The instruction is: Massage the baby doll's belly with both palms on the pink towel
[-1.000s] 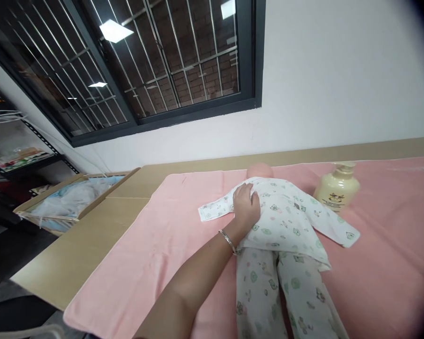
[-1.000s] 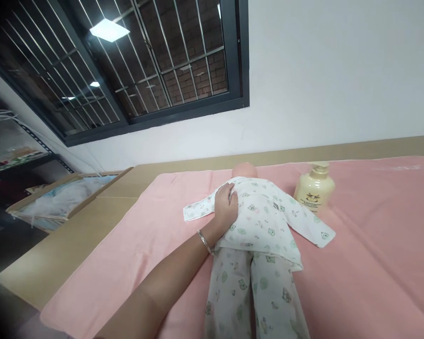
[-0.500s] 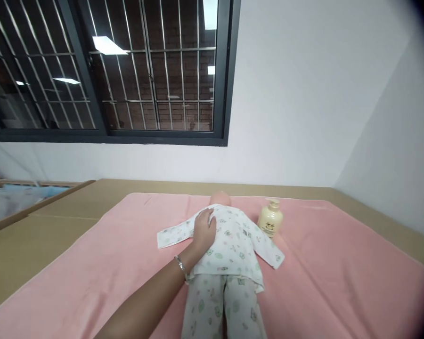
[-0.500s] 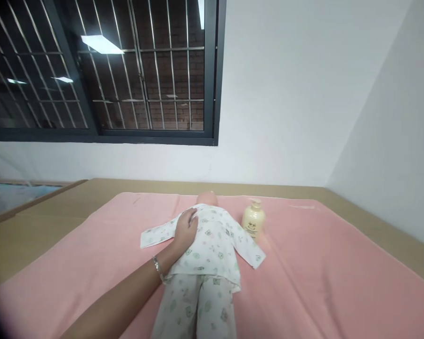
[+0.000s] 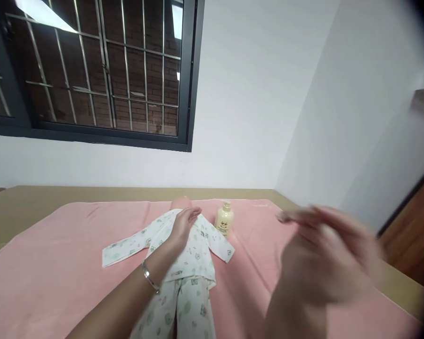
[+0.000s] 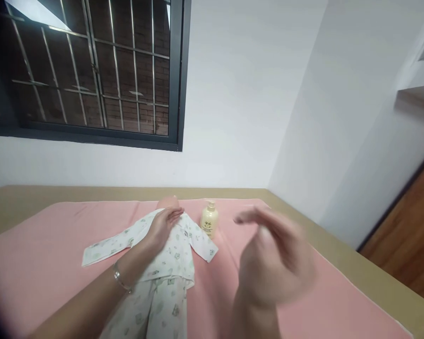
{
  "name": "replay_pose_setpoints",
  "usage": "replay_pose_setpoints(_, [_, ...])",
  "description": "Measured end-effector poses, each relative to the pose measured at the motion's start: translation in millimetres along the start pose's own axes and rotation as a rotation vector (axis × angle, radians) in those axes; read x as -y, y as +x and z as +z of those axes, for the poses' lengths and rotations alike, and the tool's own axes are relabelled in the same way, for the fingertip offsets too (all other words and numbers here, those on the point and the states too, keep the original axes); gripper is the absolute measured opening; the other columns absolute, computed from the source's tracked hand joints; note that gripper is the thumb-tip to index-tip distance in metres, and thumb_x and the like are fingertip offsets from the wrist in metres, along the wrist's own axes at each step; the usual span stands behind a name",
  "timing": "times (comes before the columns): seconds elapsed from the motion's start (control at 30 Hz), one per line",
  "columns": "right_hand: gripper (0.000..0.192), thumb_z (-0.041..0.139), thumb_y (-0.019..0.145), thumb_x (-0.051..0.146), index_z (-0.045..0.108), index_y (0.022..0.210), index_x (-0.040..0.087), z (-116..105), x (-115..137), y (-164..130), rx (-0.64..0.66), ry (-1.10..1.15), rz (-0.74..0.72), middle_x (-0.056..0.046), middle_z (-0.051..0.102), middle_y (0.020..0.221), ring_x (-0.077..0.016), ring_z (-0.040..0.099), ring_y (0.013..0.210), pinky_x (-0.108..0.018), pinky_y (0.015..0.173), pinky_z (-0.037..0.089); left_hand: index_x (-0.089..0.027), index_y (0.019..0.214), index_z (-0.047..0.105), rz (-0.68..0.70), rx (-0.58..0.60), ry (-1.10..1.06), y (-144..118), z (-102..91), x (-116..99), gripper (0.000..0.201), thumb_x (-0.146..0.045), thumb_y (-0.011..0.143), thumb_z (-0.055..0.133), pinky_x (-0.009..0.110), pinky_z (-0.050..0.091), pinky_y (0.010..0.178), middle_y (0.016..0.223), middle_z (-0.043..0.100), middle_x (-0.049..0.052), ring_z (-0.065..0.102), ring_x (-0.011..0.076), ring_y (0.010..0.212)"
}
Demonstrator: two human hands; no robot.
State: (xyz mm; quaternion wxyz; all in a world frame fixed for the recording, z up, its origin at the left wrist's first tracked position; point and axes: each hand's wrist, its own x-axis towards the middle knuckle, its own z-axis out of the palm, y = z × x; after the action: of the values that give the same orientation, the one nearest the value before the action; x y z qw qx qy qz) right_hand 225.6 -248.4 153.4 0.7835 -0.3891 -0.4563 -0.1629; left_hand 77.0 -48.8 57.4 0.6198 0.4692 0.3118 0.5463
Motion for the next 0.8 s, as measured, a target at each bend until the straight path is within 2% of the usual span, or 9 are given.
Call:
replay_pose_setpoints(0.03, [0.022, 0.054, 0.091, 0.029, 0.067, 0.108, 0.026, 10, -11, 4, 0.015, -0.018, 0.034, -0.002, 0.066, 0.086, -0.0197, 0.066, 0.081, -0.042, 0.08, 0.055, -0.014, 0.087, 0.067, -0.119, 0.036, -0.119, 5, 10.2, -1, 0.027, -0.035, 0.082, 0.052, 0.037, 0.044, 0.104, 0.108, 0.069, 0.017, 0.062, 0.0261, 0.112])
replay_pose_setpoints(0.13, [0.033, 0.051, 0.089, 0.036, 0.066, 0.114, 0.02, 46, -61, 11, 0.438, -0.138, 0.25, -0.009, 0.068, 0.109, -0.0239, 0.064, 0.104, -0.041, 0.093, 0.052, -0.01, 0.107, 0.061, -0.376, 0.112, -0.334, 20, 37.0, -3, 0.041, -0.041, 0.091, 0.041, 0.037, 0.05, 0.096, 0.12, 0.064, 0.023, 0.064, 0.0254, 0.111])
replay_pose_setpoints(0.2, [0.044, 0.046, 0.09, 0.033, 0.057, 0.13, 0.018, 67, -100, 7, 0.805, -0.272, 0.347, -0.012, 0.06, 0.128, -0.0245, 0.054, 0.124, -0.042, 0.105, 0.043, -0.008, 0.119, 0.055, -0.423, 0.113, -0.414, 29, 50.4, -2, 0.047, -0.043, 0.093, 0.036, 0.035, 0.054, 0.089, 0.124, 0.061, 0.023, 0.064, 0.0249, 0.108])
replay_pose_setpoints(0.27, [0.049, 0.042, 0.088, 0.025, 0.053, 0.135, 0.011, 82, -131, -2, 1.003, -0.426, 0.336, -0.015, 0.052, 0.138, -0.0249, 0.041, 0.136, -0.043, 0.114, 0.032, -0.007, 0.124, 0.051, -0.435, 0.089, -0.477, 37, 59.7, 2, 0.05, -0.044, 0.095, 0.032, 0.033, 0.055, 0.082, 0.124, 0.06, 0.023, 0.066, 0.0239, 0.104])
replay_pose_setpoints(0.33, [0.05, 0.041, 0.087, 0.02, 0.051, 0.135, 0.009, 89, -149, -12, 1.12, -0.551, 0.275, -0.016, 0.047, 0.143, -0.0239, 0.036, 0.139, -0.039, 0.114, 0.03, -0.006, 0.123, 0.05, -0.446, 0.084, -0.515, 40, 65.0, 6, 0.051, -0.044, 0.096, 0.03, 0.03, 0.055, 0.077, 0.121, 0.061, 0.022, 0.066, 0.0222, 0.099])
replay_pose_setpoints(0.47, [0.043, 0.037, 0.09, 0.019, 0.056, 0.127, 0.01, 93, -150, -21, 1.128, -0.728, 0.206, -0.018, 0.052, 0.137, -0.026, 0.044, 0.132, -0.039, 0.106, 0.036, -0.009, 0.117, 0.054, -0.489, 0.155, -0.485, 31, 62.4, 12, 0.039, -0.036, 0.096, 0.035, 0.025, 0.053, 0.069, 0.11, 0.066, 0.015, 0.067, 0.0168, 0.083])
replay_pose_setpoints(0.6, [0.043, 0.036, 0.091, 0.021, 0.056, 0.127, 0.011, 98, -142, -22, 1.081, -0.83, 0.242, -0.017, 0.054, 0.135, -0.0263, 0.05, 0.125, -0.039, 0.103, 0.037, -0.006, 0.117, 0.054, -0.713, 0.247, -0.423, 4, 40.4, 3, 0.046, -0.041, 0.094, 0.037, 0.036, 0.055, 0.077, 0.107, 0.066, 0.02, 0.069, 0.0256, 0.091])
replay_pose_setpoints(0.7, [0.042, 0.039, 0.09, 0.021, 0.056, 0.127, 0.009, 104, -136, -27, 1.053, -0.877, 0.259, -0.018, 0.052, 0.137, -0.0283, 0.045, 0.13, -0.043, 0.106, 0.033, -0.004, 0.124, 0.051, -0.767, 0.198, -0.408, -21, 18.0, -10, 0.047, -0.037, 0.091, 0.041, 0.04, 0.054, 0.086, 0.117, 0.063, 0.023, 0.066, 0.0303, 0.105])
replay_pose_setpoints(0.8, [0.044, 0.041, 0.09, 0.023, 0.055, 0.129, 0.007, 108, -114, -36, 1.029, -0.798, 0.252, -0.02, 0.051, 0.138, -0.0295, 0.042, 0.133, -0.044, 0.109, 0.032, -0.004, 0.127, 0.049, -0.768, 0.143, -0.42, -44, -0.8, -26, 0.046, -0.032, 0.092, 0.04, 0.04, 0.053, 0.09, 0.12, 0.062, 0.022, 0.064, 0.0299, 0.109])
